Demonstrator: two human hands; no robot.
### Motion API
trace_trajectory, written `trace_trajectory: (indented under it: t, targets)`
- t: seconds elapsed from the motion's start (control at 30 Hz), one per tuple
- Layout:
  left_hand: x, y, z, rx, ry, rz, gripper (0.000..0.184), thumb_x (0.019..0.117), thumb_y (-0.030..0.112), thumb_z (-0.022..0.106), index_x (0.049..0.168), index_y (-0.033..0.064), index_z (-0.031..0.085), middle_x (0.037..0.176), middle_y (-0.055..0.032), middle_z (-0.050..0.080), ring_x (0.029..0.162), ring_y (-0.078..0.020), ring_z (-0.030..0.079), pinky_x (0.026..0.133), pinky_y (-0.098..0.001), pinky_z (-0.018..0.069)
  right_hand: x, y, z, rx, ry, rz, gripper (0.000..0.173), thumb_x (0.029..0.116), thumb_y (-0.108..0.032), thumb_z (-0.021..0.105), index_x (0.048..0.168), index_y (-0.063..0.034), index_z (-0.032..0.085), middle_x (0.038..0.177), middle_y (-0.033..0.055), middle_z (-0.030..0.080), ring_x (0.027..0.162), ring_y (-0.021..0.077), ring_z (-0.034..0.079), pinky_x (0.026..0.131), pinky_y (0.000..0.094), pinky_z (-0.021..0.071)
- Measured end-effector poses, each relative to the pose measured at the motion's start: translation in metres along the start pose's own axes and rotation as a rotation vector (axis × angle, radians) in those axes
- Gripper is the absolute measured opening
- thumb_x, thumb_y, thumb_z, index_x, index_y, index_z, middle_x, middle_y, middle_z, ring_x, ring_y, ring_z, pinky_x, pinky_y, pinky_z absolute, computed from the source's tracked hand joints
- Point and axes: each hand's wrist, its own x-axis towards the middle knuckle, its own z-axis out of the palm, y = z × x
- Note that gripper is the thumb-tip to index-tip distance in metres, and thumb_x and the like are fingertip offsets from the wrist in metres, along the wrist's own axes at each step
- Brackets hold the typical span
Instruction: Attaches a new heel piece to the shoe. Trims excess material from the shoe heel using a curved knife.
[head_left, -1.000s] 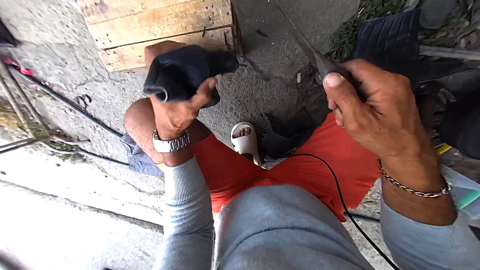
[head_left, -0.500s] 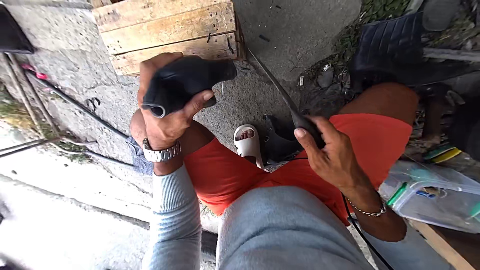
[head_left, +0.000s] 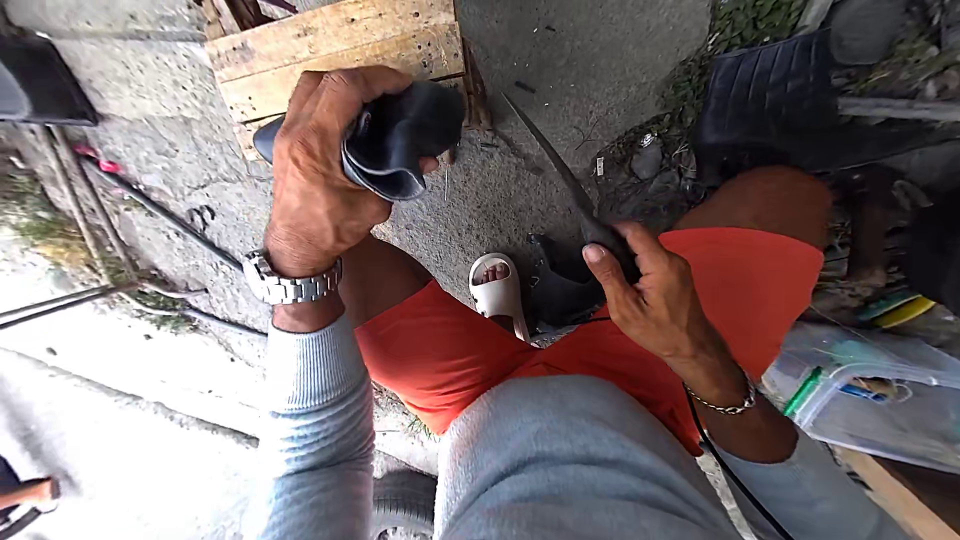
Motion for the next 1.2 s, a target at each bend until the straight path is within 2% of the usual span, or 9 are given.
trace_trajectory:
  t: [0.17,0.27,0.4,0.5,0.63,0.73,0.97,1.13,1.2]
  targets:
    - [0.007,0.008,0.009,0.242,0.0,-0.12,0.083,0.0751,0.06,0.082,0.143,0.0178,0.058,0.133,-0.0105,0.064,0.125,-0.0277,0.058,0.106,-0.044,0.0461,0.005,-0.003,0.017,0.085,-0.045,0.028,0.04,0.1061,-0.044,0.05,0.126,-0.0111,0.063,0.083,0.0013,0.067,0.068,0.0107,0.064,0.059,0.0349,0.0557]
    - [0.002,0.012,0.014,0.329,0.014,-0.036,0.07,0.0822,0.052,0.077,0.139,0.0141,0.061,0.128,-0.0134,0.067,0.121,-0.0323,0.061,0.101,-0.0496,0.048,0.004,-0.002,0.022,0.209,-0.086,0.11,0.036,0.1067,-0.044,0.049,0.122,-0.0143,0.063,0.073,-0.0005,0.06,0.055,0.0109,0.058,0.05,0.0325,0.0529]
    - [-0.008,0.017,0.026,0.411,0.103,0.223,0.057,0.0908,0.042,0.074,0.138,0.0124,0.062,0.132,-0.0115,0.068,0.129,-0.0326,0.06,0.116,-0.055,0.0369,-0.006,0.005,0.018,0.233,-0.076,0.071,0.039,0.1045,-0.045,0.053,0.125,-0.0138,0.063,0.08,-0.0029,0.065,0.063,0.0065,0.062,0.055,0.0293,0.0548]
    - [-0.013,0.018,0.04,0.485,0.136,0.231,0.047,0.097,0.037,0.064,0.14,0.0172,0.061,0.137,-0.0068,0.066,0.134,-0.0318,0.056,0.118,-0.0603,0.0301,-0.013,0.009,0.015,0.207,-0.035,0.045,0.04,0.1044,-0.044,0.053,0.127,-0.0119,0.062,0.083,-0.0026,0.066,0.066,0.0058,0.063,0.057,0.0285,0.0554]
    - [-0.021,0.015,0.055,0.511,0.198,0.237,0.036,0.1051,0.023,0.048,0.138,0.017,0.062,0.136,-0.0087,0.067,0.131,-0.0337,0.058,0.116,-0.0595,0.0335,-0.007,0.01,0.012,0.161,-0.046,0.082,0.039,0.1047,-0.045,0.052,0.125,-0.0131,0.062,0.081,-0.0023,0.065,0.066,0.0063,0.062,0.057,0.029,0.0545]
    - [-0.029,0.026,0.052,0.519,0.109,0.206,0.041,0.104,0.018,0.046,0.142,0.0094,0.059,0.143,-0.0137,0.061,0.138,-0.0376,0.051,0.119,-0.0606,0.0296,-0.001,0.009,0.011,0.131,-0.065,0.104,0.039,0.1048,-0.046,0.052,0.125,-0.0135,0.061,0.082,-0.0018,0.065,0.066,0.0074,0.062,0.057,0.03,0.0539]
    - [-0.016,0.009,0.035,0.404,0.075,0.244,0.054,0.0929,0.042,0.068,0.14,0.0176,0.062,0.133,-0.0138,0.065,0.132,-0.0365,0.056,0.118,-0.0571,0.0347,0.001,0.005,0.009,0.163,-0.045,0.092,0.041,0.1027,-0.045,0.056,0.127,-0.0119,0.058,0.083,-0.0011,0.065,0.066,0.0073,0.063,0.056,0.0293,0.0547]
    - [-0.032,0.026,-0.024,-0.133,0.041,0.049,0.084,0.0771,0.04,0.089,0.141,-0.0003,0.053,0.135,-0.015,0.063,0.127,-0.0265,0.06,0.11,-0.0444,0.0502,0.018,-0.006,0.003,0.626,-0.072,0.124,0.037,0.0922,-0.035,0.076,0.106,-0.0088,0.054,0.067,0.0003,0.059,0.048,0.0119,0.055,0.044,0.0261,0.0498]
    - [-0.045,0.026,-0.033,-0.374,0.054,0.024,0.093,0.0726,0.048,0.089,0.141,-0.0024,0.049,0.132,-0.014,0.063,0.122,-0.0259,0.062,0.107,-0.0438,0.0526,0.027,-0.021,0.0,0.846,-0.093,0.06,0.025,0.0969,-0.018,0.071,0.109,-0.0039,0.054,0.081,0.0081,0.067,0.057,0.0186,0.064,0.052,0.0321,0.0587]
